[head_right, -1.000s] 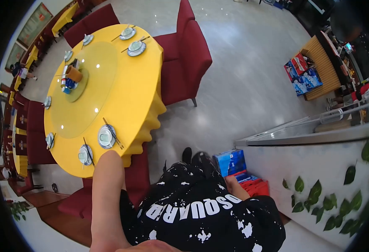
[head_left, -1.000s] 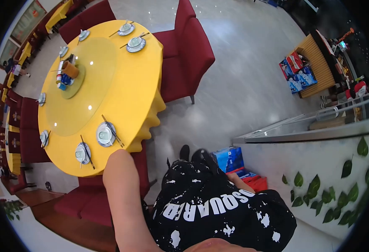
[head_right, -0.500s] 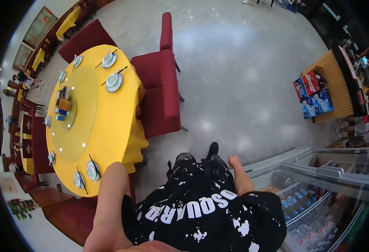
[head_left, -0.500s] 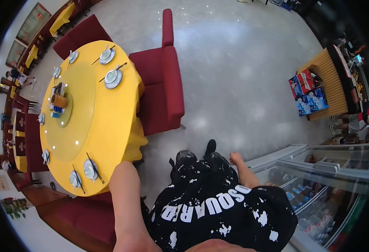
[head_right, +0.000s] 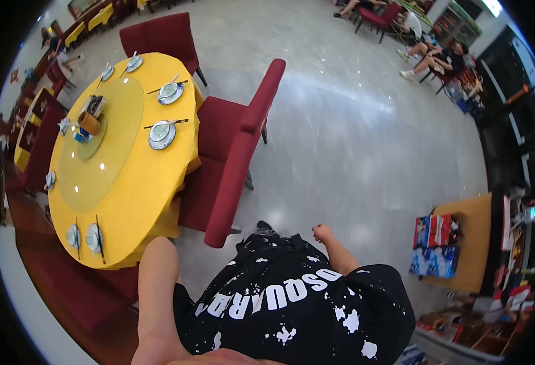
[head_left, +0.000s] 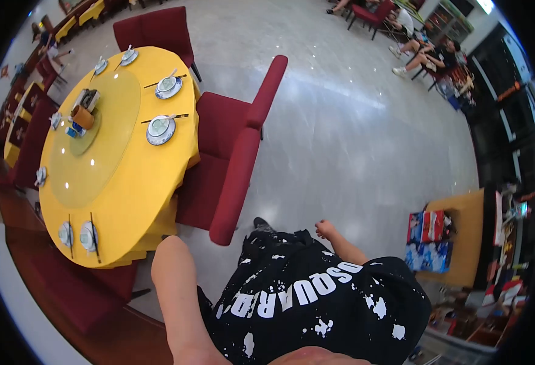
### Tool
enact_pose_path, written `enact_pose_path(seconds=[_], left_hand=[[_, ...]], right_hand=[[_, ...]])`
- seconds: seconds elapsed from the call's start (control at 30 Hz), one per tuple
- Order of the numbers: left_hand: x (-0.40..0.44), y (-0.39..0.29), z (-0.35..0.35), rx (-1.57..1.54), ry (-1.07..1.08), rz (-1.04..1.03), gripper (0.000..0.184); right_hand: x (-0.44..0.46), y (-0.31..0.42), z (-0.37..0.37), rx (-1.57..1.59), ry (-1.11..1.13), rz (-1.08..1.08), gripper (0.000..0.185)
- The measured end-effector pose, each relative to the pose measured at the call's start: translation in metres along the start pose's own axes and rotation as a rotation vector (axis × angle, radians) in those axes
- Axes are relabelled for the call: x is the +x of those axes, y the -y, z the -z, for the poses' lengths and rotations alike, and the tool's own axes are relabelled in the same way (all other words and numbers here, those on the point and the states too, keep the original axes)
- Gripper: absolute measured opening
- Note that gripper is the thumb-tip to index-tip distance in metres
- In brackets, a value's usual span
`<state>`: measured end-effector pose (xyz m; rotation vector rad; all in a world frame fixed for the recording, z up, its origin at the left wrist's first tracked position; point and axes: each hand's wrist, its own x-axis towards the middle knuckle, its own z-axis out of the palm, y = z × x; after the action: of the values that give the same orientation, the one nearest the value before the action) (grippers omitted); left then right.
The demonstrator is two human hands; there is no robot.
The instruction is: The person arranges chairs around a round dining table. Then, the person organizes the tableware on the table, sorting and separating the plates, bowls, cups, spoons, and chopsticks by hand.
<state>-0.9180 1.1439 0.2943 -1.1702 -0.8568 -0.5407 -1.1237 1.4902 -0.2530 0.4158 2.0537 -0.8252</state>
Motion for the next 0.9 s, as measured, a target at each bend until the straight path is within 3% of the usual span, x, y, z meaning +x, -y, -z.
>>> enact_pose_path(seconds=[0.1, 0.13, 0.23, 0.33, 0.37, 0.43, 0.5, 0.6, 0.67, 0.73, 0.9], left_hand=[[-0.05, 0.026, -0.003, 0.219, 0.104, 0.197, 0.062], [-0.07, 0.035, -0.005, 0.317, 0.171, 0.317, 0.065], [-0.156, 0.047, -0.007, 0.615, 0.452, 0.899, 0.073], [-0.263, 0.05, -0.013, 0.919, 0.751, 1.558, 0.082], [-0.298, 0.046, -0.016, 1.018, 0.853, 1.718, 0.085], [-0.352, 0.039, -0.025, 1.25, 1.065, 1.913, 0.091], [-0.391, 0.045, -0.035, 1.429, 1.168, 2.002, 0.097], [-0.435, 0.075, -0.035, 1.61, 1.093, 2.074, 0.103], [-0.469, 0.09, -0.023, 1.639, 1.135, 2.079, 0.097], [-0.485, 0.103, -0.019, 1.704, 1.108, 2.124, 0.079], [-0.484, 0.118, -0.022, 1.705, 1.045, 2.158, 0.057]], right_hand=[[0.068, 0.037, 0.038, -0.012, -0.033, 0.104, 0.032], [0.083, 0.072, 0.05, -0.092, -0.135, 0.268, 0.034], [0.11, 0.19, 0.073, -0.39, -0.393, 0.791, 0.045], [0.03, 0.366, 0.092, -0.615, -0.485, 1.25, 0.068], [0.006, 0.417, 0.097, -0.733, -0.529, 1.409, 0.077], [-0.009, 0.494, 0.097, -0.984, -0.402, 1.661, 0.088], [0.001, 0.544, 0.089, -1.194, -0.163, 1.803, 0.089], [0.032, 0.581, 0.06, -1.305, 0.096, 2.019, 0.072], [0.04, 0.598, 0.038, -1.343, 0.273, 2.049, 0.06], [0.048, 0.6, 0.033, -1.37, 0.428, 2.054, 0.05], [0.057, 0.613, 0.037, -1.279, 0.608, 2.198, 0.034]])
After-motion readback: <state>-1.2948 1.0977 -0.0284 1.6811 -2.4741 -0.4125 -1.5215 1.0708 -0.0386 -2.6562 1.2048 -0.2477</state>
